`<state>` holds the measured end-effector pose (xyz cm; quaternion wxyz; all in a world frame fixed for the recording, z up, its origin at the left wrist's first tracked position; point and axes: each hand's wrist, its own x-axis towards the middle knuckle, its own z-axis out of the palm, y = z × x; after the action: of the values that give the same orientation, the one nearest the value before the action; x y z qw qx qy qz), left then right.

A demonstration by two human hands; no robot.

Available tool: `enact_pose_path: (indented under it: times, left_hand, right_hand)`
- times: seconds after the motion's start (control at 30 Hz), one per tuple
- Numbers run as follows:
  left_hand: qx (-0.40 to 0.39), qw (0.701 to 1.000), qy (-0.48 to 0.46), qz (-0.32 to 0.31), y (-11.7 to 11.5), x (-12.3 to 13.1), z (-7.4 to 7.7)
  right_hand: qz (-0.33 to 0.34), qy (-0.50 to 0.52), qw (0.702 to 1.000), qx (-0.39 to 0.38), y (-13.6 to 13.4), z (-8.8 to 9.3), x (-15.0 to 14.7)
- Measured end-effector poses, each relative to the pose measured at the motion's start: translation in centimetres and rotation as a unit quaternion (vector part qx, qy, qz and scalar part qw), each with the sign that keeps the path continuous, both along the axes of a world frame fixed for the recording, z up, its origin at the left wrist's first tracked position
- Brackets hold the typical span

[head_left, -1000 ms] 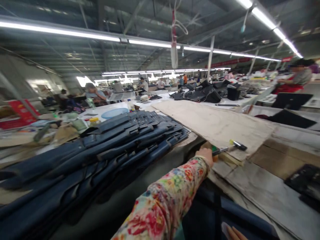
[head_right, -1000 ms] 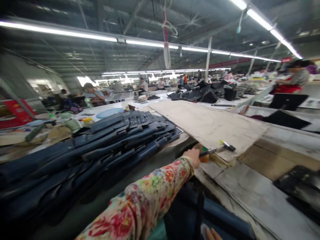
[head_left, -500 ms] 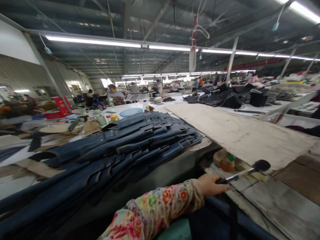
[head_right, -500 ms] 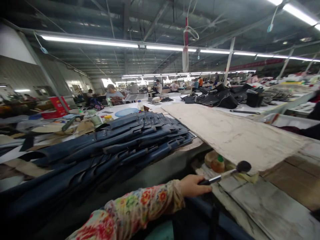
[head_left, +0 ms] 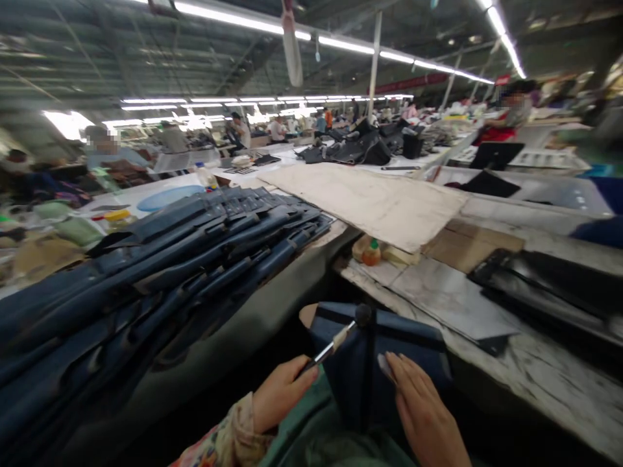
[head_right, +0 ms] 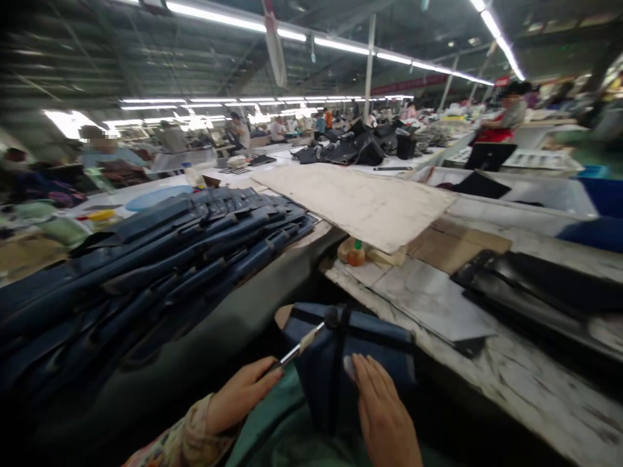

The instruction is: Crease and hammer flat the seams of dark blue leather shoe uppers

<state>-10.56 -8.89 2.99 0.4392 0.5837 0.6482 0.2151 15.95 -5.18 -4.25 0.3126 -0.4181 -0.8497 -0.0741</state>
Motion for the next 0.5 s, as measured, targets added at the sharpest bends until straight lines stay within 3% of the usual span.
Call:
enact_pose_path:
  times: [0.17, 0.37, 0.5]
  left_hand:
    - [0.046, 0.997, -0.067, 0.019, 0.5, -0.2, 1.7]
    - [0.007, 0.998, 0.045, -0.045, 1.1, 0.0, -0.5]
    - [0.017, 1.0, -0.016, -0.007, 1.0, 0.1, -0.7]
  right_hand:
    - [-0.035, 0.004, 0.996, -0.077, -1.0, 0.7, -1.0]
    - [-0.035, 0.018, 0.994, -0.105, -1.2, 0.6, -1.0]
    - [-0.031, 0.014, 0.993, -0.109, -1.1, 0.4, -1.0]
